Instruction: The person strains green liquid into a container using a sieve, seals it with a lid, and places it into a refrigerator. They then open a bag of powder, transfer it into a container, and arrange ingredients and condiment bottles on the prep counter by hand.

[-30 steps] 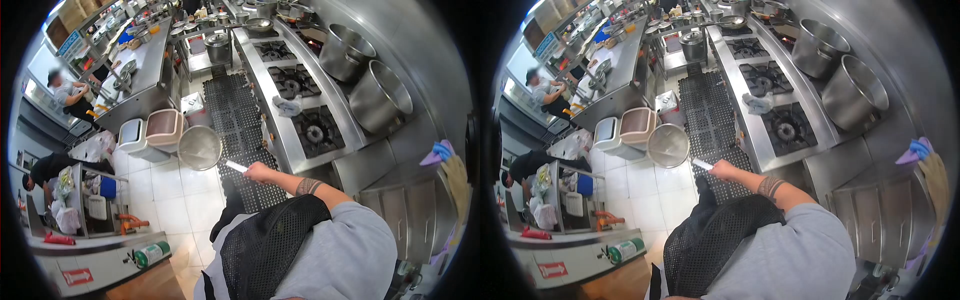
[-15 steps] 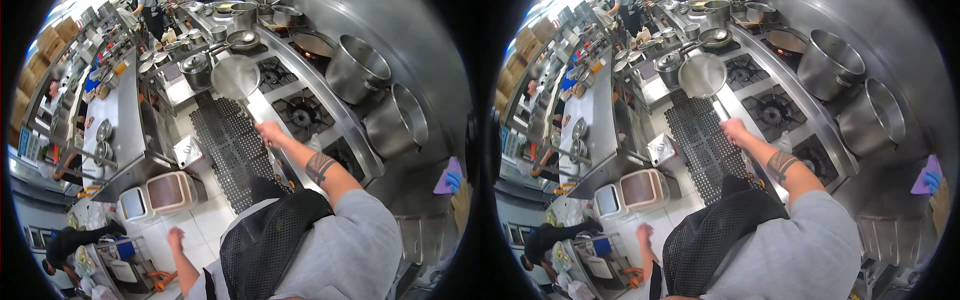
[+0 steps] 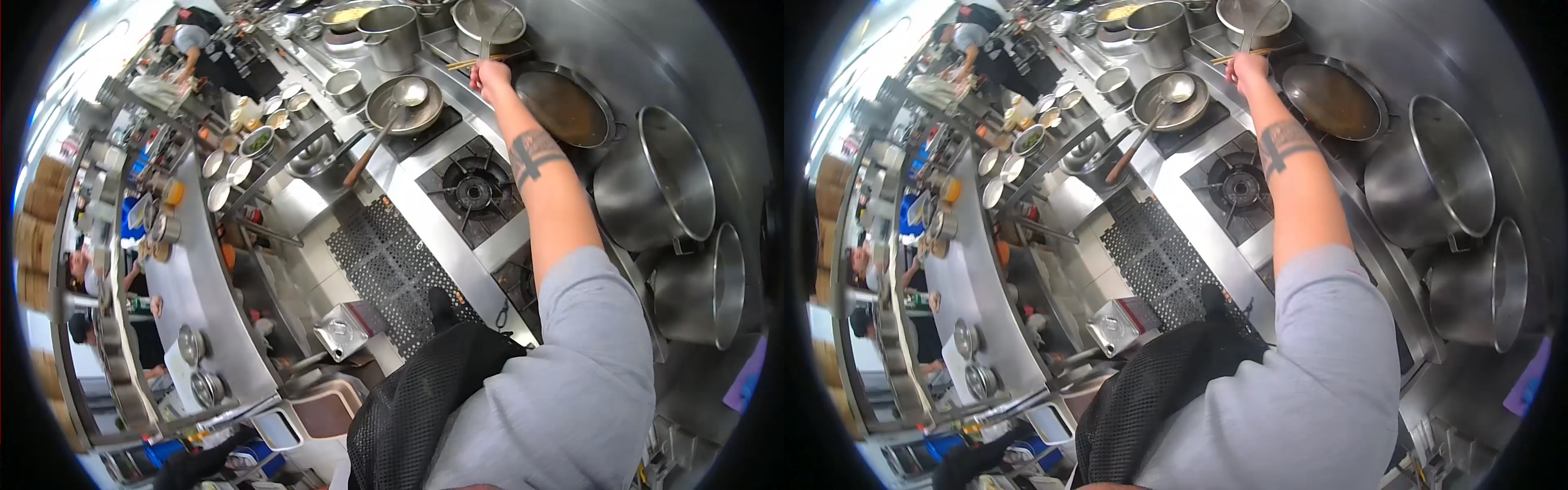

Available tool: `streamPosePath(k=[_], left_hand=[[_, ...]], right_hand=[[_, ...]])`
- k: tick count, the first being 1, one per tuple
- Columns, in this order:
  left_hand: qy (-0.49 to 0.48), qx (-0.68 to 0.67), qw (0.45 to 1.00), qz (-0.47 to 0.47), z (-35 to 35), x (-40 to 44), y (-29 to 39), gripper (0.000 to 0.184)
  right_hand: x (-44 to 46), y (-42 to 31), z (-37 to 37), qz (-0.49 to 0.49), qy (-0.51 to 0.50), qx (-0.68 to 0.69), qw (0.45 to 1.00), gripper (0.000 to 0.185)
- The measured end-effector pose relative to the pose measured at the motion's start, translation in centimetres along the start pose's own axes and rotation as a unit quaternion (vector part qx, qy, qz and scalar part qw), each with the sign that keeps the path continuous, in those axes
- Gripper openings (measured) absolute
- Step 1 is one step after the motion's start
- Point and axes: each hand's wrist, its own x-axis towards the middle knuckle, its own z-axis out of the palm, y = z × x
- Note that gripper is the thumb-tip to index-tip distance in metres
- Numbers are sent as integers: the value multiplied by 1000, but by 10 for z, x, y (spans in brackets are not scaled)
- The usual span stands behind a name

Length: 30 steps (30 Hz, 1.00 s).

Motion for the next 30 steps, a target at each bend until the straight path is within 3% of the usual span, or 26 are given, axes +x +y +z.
streamPosePath(k=[2,6,8,9,10,12,14,15,16,17,18,19,20,21,22,23,25,26,27,28,29,30], left_hand=[[-25,-30,998,-39,-12,22,38,24],[-33,-72,994,-77,-39,61,93,26],[-38,-72,993,-83,-51,78,109,27],[-43,-65,994,-79,-56,89,111,28],[-53,-44,995,-70,-61,100,111,28],[-96,86,991,34,-72,124,116,30],[-103,305,912,256,-79,160,117,31],[-96,340,883,310,-76,184,127,32],[-70,317,915,241,-64,197,152,34],[-97,209,962,144,-52,218,184,35],[-58,227,947,220,-37,227,222,34],[-108,191,948,233,-25,232,270,33],[-161,214,936,227,1,269,284,37],[-201,213,914,280,23,290,307,40],[-229,280,880,307,46,310,330,45],[-239,192,897,317,66,313,351,49],[-289,223,870,330,102,321,401,55],[-320,263,829,375,111,321,424,65],[-337,99,885,305,131,326,427,81],[-314,108,890,313,163,349,424,89],[-292,118,892,323,194,363,414,96],[-299,110,894,316,203,359,418,96]], right_hand=[[41,-20,12,29,42,42,998,21],[122,-35,25,14,18,8,1000,17],[134,-38,33,-7,-35,168,985,33],[126,-33,39,-12,-87,183,979,48],[110,-17,44,-39,-74,178,981,49],[75,44,42,-39,-100,118,987,49],[-26,96,18,90,-255,44,962,41],[-81,132,7,128,-218,14,967,33],[-130,172,-26,186,-296,-10,937,21],[-180,206,-55,176,-354,-121,911,12],[-227,244,-86,215,-395,-250,857,13],[-274,262,-119,319,-416,-244,816,11],[-324,259,-139,294,-424,-380,767,11],[-365,269,-169,132,-459,-469,743,13],[-387,238,-167,203,-471,-517,685,15],[-396,213,-174,247,-474,-488,690,19],[-388,100,-130,269,-378,-499,732,26],[-384,49,-117,199,-318,-503,779,29],[-382,-8,-80,150,-228,-486,831,26],[-378,-39,-77,-2,-211,-350,913,33],[-381,-84,-65,-38,-204,-203,957,45],[-376,-116,-85,-74,-231,-155,958,48]])
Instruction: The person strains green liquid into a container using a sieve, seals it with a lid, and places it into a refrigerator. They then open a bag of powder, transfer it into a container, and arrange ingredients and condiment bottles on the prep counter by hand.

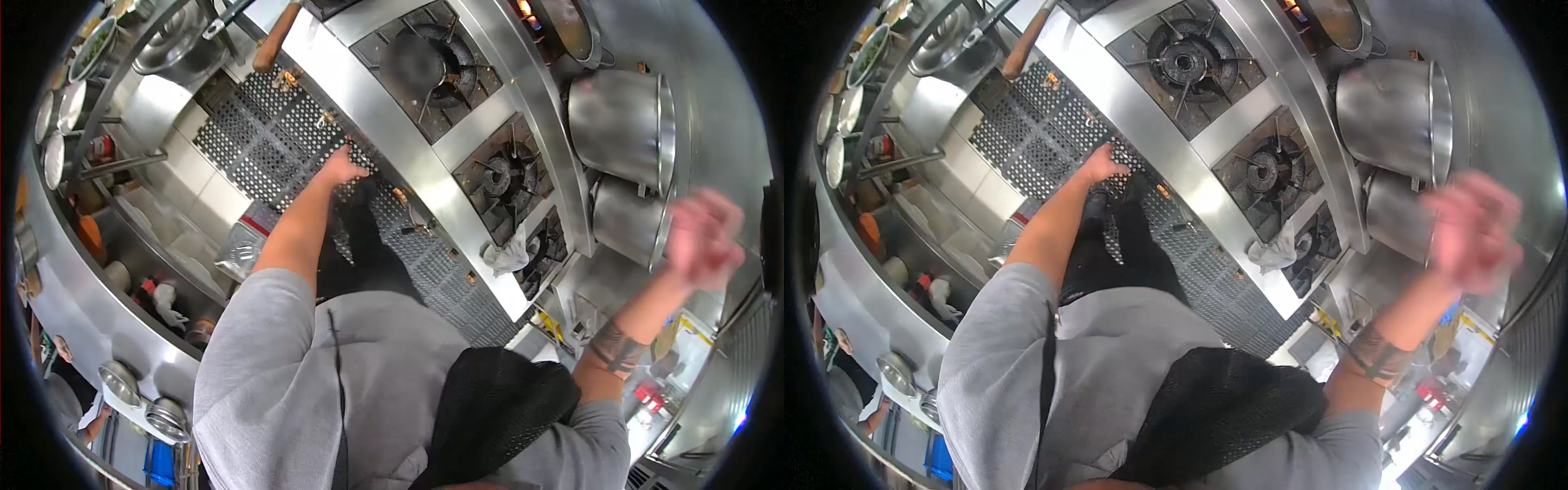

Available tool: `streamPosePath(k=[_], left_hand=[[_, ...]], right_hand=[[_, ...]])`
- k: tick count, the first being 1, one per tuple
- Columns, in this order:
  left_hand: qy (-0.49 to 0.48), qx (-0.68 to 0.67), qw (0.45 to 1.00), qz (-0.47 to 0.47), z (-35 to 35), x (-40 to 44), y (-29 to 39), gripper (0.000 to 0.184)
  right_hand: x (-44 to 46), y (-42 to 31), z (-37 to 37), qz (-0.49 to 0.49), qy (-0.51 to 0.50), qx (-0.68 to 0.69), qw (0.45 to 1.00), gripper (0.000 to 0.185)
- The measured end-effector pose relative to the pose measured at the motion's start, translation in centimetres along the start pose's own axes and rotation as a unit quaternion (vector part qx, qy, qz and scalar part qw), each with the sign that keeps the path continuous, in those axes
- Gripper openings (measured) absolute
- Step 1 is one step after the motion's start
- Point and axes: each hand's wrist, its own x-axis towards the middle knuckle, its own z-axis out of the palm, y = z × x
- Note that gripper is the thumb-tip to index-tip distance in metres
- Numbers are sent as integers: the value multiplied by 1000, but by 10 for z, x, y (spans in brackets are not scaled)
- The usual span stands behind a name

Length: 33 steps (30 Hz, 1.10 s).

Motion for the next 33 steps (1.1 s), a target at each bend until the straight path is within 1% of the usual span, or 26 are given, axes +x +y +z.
streamPosePath(k=[2,3,4,5,6,7,8,9,10,11,13,14,15,16,17,18,19,20,22,23,25,26,29,31,32,33], left_hand=[[-127,-83,988,16,1,5,20,112],[-132,-85,987,18,14,3,15,112],[-59,-104,992,47,29,2,8,106],[13,-120,989,81,38,3,9,100],[11,-118,992,34,36,2,17,99],[37,-79,995,37,41,10,11,94],[14,-72,997,-7,36,16,16,90],[-14,-63,996,-55,33,16,19,87],[-16,-64,997,-51,32,16,22,87],[-11,-44,999,-30,30,16,25,79],[-2,-28,1000,-12,17,11,39,72],[-38,33,999,-21,5,4,53,65],[-74,94,992,-30,0,1,59,59],[-73,94,992,-33,3,3,57,59],[-39,140,989,-10,8,5,54,53],[-5,185,983,14,12,6,52,48],[-6,184,983,11,15,4,52,48],[-5,190,982,-13,15,2,56,45],[2,206,978,-41,16,2,58,38],[3,206,978,-40,17,2,59,38],[17,183,982,-30,18,0,61,37],[17,185,982,-27,19,1,61,37],[14,226,974,-31,21,-3,62,43],[45,139,989,-22,14,-26,77,58],[46,146,988,-14,17,-32,73,58],[73,90,993,5,22,-35,59,66]], right_hand=[[-4,-47,-57,-95,-44,86,991,55],[-9,-27,-80,-107,125,-209,964,46],[-12,-2,-104,-114,282,-481,822,38],[-4,22,-120,-123,348,-604,706,34],[5,46,-135,-112,421,-699,568,30],[43,88,-134,-57,114,-870,476,26],[72,122,-110,15,-208,-923,322,25],[84,154,-52,233,-141,-709,650,42],[58,187,-7,341,-32,-536,772,26],[37,211,27,340,-32,-539,770,26],[-20,254,75,522,-189,-375,743,36],[-90,303,79,335,-208,-434,810,32],[-134,317,96,317,-222,-467,795,32],[-153,313,116,448,-300,-479,692,36],[-209,330,114,475,-366,-458,656,40],[-238,319,123,515,-352,-427,655,38],[-262,309,131,554,-337,-394,652,37],[-284,303,133,554,-339,-394,650,37],[-325,304,129,592,-172,-316,721,33],[-340,304,128,591,-172,-316,722,33],[-364,306,128,597,13,-303,742,32],[-376,308,125,610,42,-295,734,30],[-376,301,125,622,55,-270,733,31],[-397,310,119,609,55,-285,738,31],[-407,314,116,595,51,-305,742,32],[-416,314,116,589,59,-303,747,32]])
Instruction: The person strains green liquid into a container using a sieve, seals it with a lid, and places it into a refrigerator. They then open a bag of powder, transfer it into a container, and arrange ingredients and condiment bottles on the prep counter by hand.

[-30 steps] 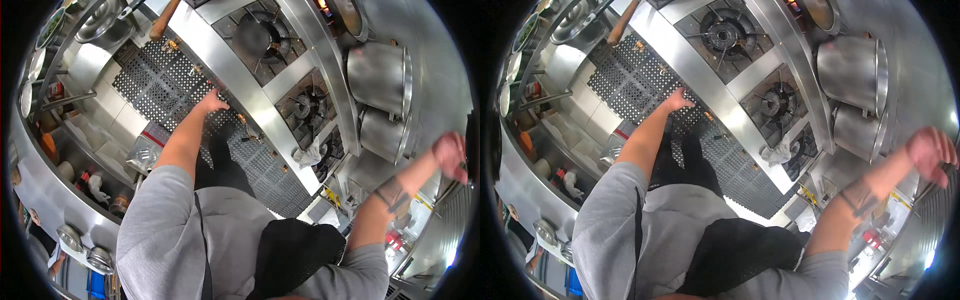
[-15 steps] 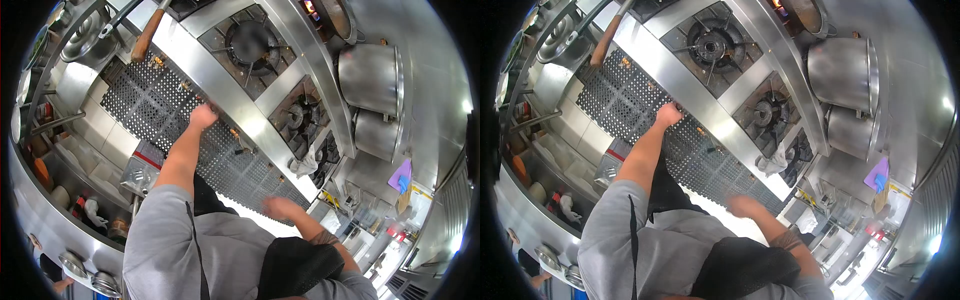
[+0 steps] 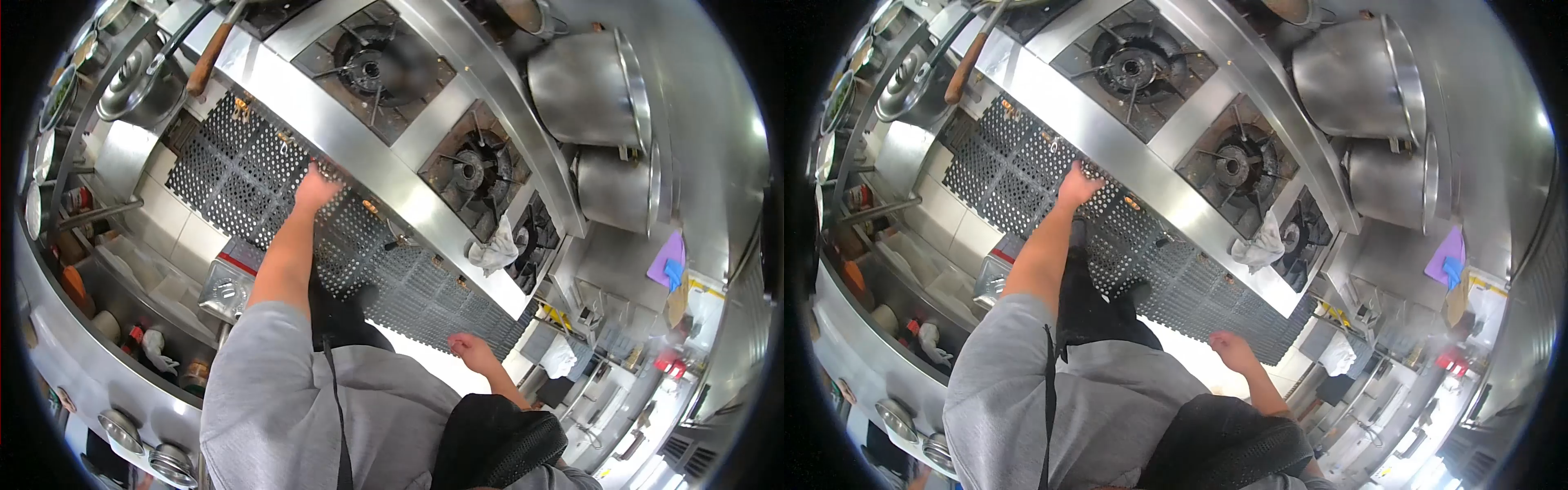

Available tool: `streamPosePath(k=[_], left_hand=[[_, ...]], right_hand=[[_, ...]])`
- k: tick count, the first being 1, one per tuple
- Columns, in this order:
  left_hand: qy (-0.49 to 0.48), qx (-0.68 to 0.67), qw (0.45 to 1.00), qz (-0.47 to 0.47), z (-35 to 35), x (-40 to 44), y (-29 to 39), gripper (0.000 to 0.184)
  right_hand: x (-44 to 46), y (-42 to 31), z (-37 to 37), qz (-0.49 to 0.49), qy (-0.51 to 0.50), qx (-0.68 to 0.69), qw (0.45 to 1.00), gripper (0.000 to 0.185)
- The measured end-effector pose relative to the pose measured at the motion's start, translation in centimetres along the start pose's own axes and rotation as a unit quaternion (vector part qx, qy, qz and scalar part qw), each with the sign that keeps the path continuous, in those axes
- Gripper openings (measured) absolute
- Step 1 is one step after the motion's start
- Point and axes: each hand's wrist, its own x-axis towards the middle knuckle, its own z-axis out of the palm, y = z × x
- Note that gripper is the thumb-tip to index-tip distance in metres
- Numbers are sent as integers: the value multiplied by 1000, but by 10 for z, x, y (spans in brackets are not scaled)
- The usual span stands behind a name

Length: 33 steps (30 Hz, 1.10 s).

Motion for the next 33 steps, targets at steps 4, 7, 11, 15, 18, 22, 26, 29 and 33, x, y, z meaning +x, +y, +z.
streamPosePath(k=[4,7,11,15,18,22,26,29,33], left_hand=[[-53,4,999,-5,38,-18,-94,81],[-170,190,967,9,45,-65,-148,61],[-303,421,853,65,68,-128,-227,52],[-307,534,764,193,88,-195,-231,42],[-349,470,800,132,126,-228,-177,36],[-332,337,873,-120,219,-267,-64,30],[-457,443,744,204,327,-271,33,25],[-451,417,684,394,418,-278,108,25],[-457,393,737,307,530,-322,190,22]], right_hand=[[-25,42,16,2,19,94,995,32],[-49,107,47,-19,31,167,985,29],[-66,268,118,-128,68,204,968,27],[-90,368,173,-2,89,273,958,39],[-109,431,221,-35,139,110,984,40],[-133,455,251,69,174,163,969,44],[-132,480,252,103,256,325,905,34],[-122,501,257,115,234,376,889,34],[-107,552,280,131,182,453,863,37]])
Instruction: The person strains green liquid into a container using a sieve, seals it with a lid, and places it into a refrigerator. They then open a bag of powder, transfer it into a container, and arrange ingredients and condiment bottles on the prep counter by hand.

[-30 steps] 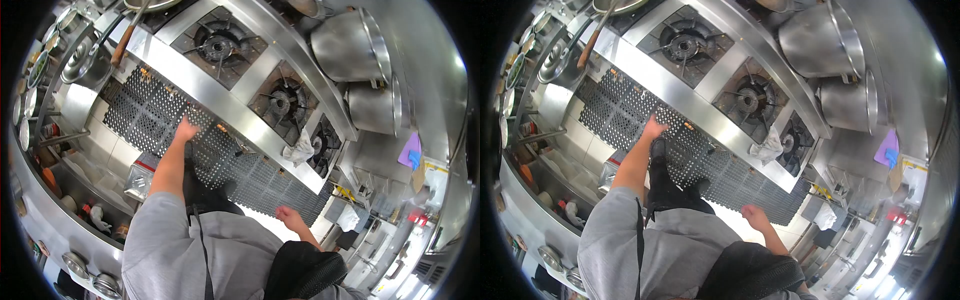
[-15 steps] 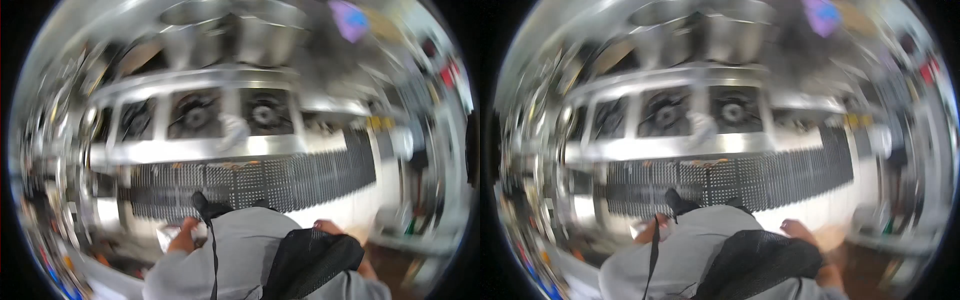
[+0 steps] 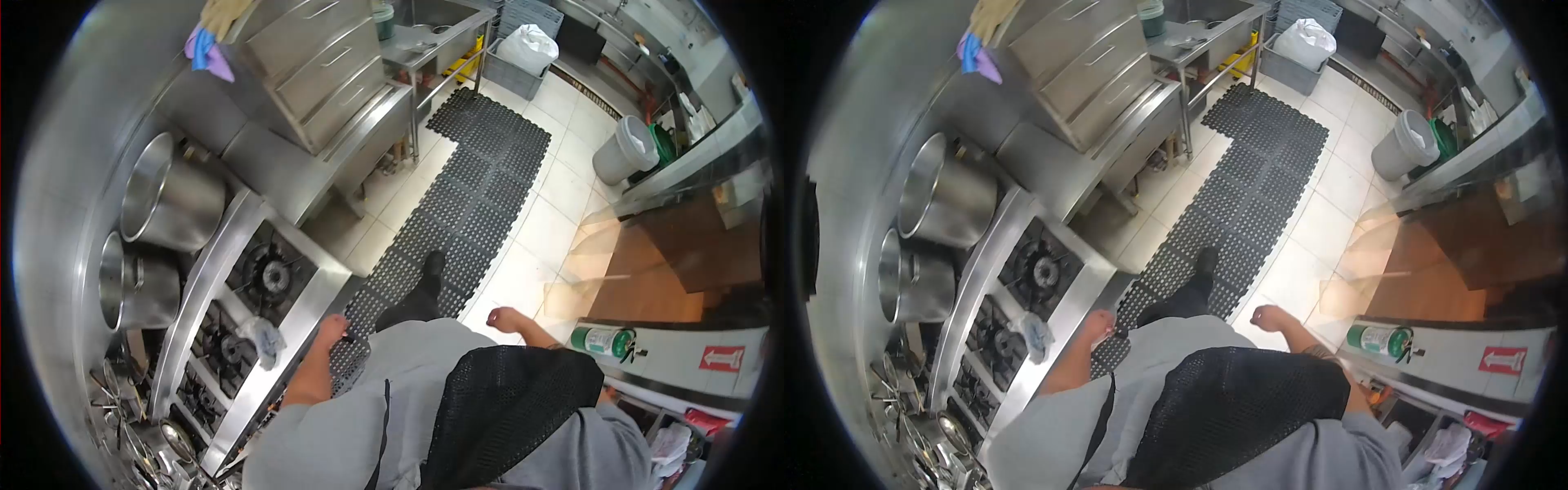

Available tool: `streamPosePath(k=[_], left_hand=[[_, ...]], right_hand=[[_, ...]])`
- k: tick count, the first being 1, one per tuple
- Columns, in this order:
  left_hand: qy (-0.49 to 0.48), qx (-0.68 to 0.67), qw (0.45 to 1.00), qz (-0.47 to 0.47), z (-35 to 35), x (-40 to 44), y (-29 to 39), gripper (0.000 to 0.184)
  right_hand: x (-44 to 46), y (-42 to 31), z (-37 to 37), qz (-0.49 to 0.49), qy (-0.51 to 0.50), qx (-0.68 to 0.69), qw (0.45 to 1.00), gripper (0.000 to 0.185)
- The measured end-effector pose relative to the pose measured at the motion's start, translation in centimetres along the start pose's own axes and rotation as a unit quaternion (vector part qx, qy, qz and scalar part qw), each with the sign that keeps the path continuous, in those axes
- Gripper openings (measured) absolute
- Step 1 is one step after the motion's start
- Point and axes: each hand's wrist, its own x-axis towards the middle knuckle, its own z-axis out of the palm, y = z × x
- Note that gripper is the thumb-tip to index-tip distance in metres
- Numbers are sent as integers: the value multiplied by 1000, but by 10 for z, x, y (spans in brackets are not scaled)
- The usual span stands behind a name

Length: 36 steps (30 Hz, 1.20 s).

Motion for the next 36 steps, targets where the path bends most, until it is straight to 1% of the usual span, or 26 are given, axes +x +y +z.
streamPosePath(k=[1,3,5,6,7,8,9,10,11,12,13,14,15,16,17,18,19,21,25,27,28,30,31,33,35,36], left_hand=[[-3,-4,1000,1,5,28,17,22],[-67,-2,992,-104,16,92,41,22],[-232,146,961,50,38,154,56,24],[-279,74,947,-139,56,175,82,22],[-314,2,894,-320,67,199,108,21],[-358,-3,873,-331,91,228,111,19],[-444,111,873,-168,102,255,140,19],[-474,221,852,11,113,281,171,20],[-433,357,812,158,120,305,213,21],[-365,466,760,269,123,331,265,22],[-310,516,730,324,120,355,316,23],[-259,514,743,341,117,381,362,24],[-202,467,779,366,116,415,391,24],[-144,414,811,389,118,448,422,25],[-120,308,895,299,113,462,471,25],[-92,193,956,198,103,460,529,26],[-90,191,958,192,100,476,566,26],[-87,92,969,213,96,506,619,30],[-44,63,980,185,84,533,725,27],[90,62,955,277,66,538,769,23],[175,49,939,292,50,538,799,22],[285,-8,924,256,7,561,835,27],[331,-54,930,151,-19,559,865,28],[451,-185,862,135,-79,603,868,21],[435,-478,747,154,-145,646,861,15],[447,-518,717,131,-176,668,855,14]], right_hand=[[10,19,-5,8,-4,2,1000,37],[23,58,-21,48,8,49,998,38],[43,132,-30,-146,19,-146,978,40],[36,142,-47,3,20,42,999,34],[28,161,-60,46,48,139,988,29],[21,182,-72,84,86,238,964,24],[18,191,-94,156,107,339,921,24],[14,195,-119,222,145,437,860,24],[12,193,-145,292,179,541,768,25],[11,203,-161,272,214,566,749,23],[13,211,-170,272,210,568,748,23],[18,218,-180,281,237,567,737,23],[26,224,-197,290,267,564,726,23],[28,222,-220,279,233,504,784,22],[39,230,-238,265,217,464,817,21],[56,236,-257,251,199,429,844,21],[73,243,-277,239,182,401,865,21],[114,259,-322,216,149,358,896,20],[203,307,-445,173,100,295,934,19],[243,324,-522,165,87,282,941,19],[265,329,-569,163,85,278,943,19],[306,335,-667,172,85,279,941,18],[328,333,-719,184,87,284,937,18],[377,317,-829,181,114,283,935,18],[423,289,-930,115,157,259,946,19],[444,273,-976,73,174,230,955,19]])
